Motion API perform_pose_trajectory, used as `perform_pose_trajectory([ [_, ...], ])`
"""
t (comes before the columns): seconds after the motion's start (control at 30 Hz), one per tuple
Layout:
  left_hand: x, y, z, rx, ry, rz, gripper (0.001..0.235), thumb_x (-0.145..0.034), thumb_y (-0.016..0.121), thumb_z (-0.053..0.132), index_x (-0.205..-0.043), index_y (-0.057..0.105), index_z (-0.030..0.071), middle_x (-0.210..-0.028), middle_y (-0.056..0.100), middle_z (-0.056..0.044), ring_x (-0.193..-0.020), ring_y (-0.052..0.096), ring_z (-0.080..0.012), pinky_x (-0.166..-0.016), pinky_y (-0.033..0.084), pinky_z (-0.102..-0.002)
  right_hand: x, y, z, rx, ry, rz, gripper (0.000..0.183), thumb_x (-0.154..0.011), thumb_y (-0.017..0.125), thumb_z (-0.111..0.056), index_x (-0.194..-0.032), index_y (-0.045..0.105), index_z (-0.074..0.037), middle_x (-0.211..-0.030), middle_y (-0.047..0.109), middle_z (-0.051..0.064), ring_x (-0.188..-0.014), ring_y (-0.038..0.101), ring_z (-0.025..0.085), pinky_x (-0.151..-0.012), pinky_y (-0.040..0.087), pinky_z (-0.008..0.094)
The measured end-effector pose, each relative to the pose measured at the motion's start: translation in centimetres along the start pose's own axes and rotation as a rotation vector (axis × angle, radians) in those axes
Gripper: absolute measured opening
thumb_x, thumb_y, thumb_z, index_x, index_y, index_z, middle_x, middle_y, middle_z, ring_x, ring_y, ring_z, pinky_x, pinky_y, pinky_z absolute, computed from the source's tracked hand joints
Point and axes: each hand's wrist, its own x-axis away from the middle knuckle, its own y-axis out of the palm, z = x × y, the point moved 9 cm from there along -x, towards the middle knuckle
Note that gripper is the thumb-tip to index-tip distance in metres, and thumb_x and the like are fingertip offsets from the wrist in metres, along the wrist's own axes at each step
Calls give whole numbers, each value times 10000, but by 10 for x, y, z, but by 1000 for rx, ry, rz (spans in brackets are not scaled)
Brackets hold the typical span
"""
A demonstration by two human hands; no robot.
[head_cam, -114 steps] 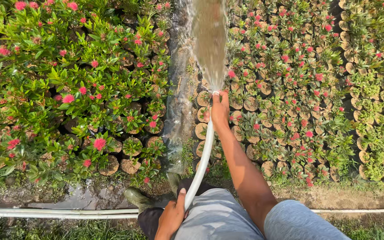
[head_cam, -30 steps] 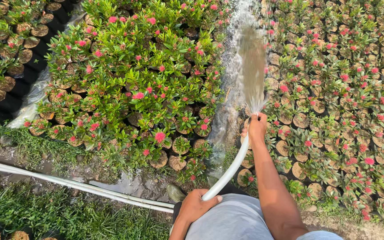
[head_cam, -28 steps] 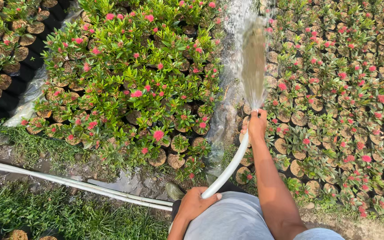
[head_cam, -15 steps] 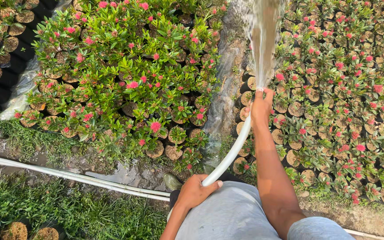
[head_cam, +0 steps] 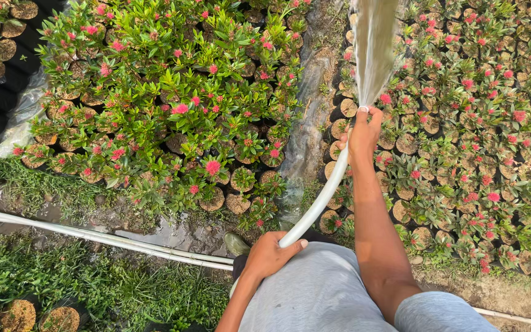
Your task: The person waters rows of potted plants by holding a hose and directing the stream of water over them.
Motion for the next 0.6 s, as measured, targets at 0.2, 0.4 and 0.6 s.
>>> perform_pose_trajectory([
  [0.2, 0, -1, -2, -4, -40, -14, 555, -786, 767, 598, -1023, 818, 100, -733, 755, -100, -660, 711, -204, -673, 549, -366, 1, 1, 2, 17, 2, 10, 187, -1073, 435, -291, -1235, 406, -203, -774, 490, 80, -471, 453, 147, -375, 369, 326],
  [0.4, 0, -3, -2, 37, -3, -4, 558, -777, 761, 597, -1043, 820, 110, -759, 773, -90, -686, 727, -199, -698, 555, -360, 0, -3, 11, 42, 29, 35, 196, -1074, 438, -288, -1240, 408, -190, -791, 503, 71, -485, 462, 141, -382, 383, 322],
  [0.6, 1, -5, -6, 25, -33, -4, 569, -771, 778, 602, -1035, 818, 99, -784, 781, -89, -711, 743, -193, -717, 565, -352, -3, 0, 19, 5, 43, 19, 205, -1069, 448, -294, -1248, 402, -203, -771, 495, 77, -483, 448, 137, -383, 365, 312],
])
